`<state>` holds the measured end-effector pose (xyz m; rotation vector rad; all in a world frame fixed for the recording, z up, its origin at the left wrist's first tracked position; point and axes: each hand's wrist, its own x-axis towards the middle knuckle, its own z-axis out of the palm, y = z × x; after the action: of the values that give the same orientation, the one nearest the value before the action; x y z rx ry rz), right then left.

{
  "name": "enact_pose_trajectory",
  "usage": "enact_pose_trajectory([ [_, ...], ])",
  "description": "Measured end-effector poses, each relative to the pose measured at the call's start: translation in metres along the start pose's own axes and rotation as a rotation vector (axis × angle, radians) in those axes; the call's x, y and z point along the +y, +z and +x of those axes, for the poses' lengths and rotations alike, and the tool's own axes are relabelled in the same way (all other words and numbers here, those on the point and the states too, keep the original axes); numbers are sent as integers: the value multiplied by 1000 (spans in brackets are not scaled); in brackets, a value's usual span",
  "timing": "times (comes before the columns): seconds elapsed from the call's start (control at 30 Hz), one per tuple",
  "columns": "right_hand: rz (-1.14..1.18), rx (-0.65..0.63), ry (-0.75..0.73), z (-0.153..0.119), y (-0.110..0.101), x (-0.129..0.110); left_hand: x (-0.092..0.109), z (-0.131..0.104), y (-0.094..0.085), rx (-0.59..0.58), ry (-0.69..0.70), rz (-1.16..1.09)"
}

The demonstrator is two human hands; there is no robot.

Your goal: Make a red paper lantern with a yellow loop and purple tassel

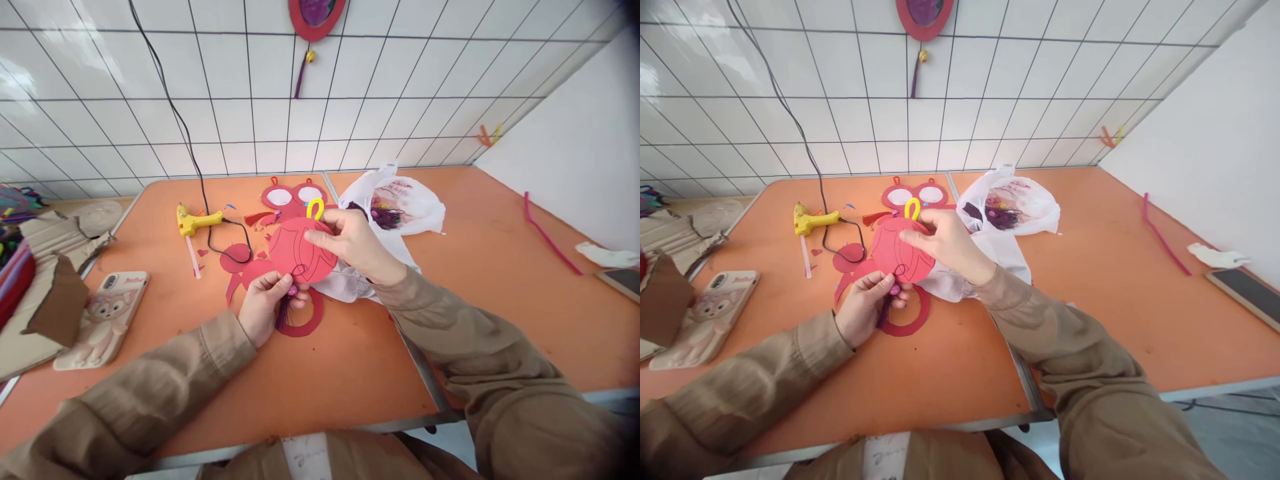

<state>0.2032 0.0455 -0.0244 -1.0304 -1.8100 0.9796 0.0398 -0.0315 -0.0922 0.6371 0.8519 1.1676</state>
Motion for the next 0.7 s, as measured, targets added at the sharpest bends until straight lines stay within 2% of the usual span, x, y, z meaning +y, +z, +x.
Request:
enact_pose_trajectory([
  [0.17, 39, -85, 35, -2, 4, 2, -2, 1, -2, 29, 26, 15],
  [0.4, 467, -143, 111, -7, 13, 8, 0, 2, -1, 54, 61, -1],
  [0.57, 469, -128, 176, -16, 24, 5, 2, 2, 0, 79, 95, -32],
  [0.7, 371, -28, 199, -20, 33, 2, 1, 2, -1, 88, 104, -24],
])
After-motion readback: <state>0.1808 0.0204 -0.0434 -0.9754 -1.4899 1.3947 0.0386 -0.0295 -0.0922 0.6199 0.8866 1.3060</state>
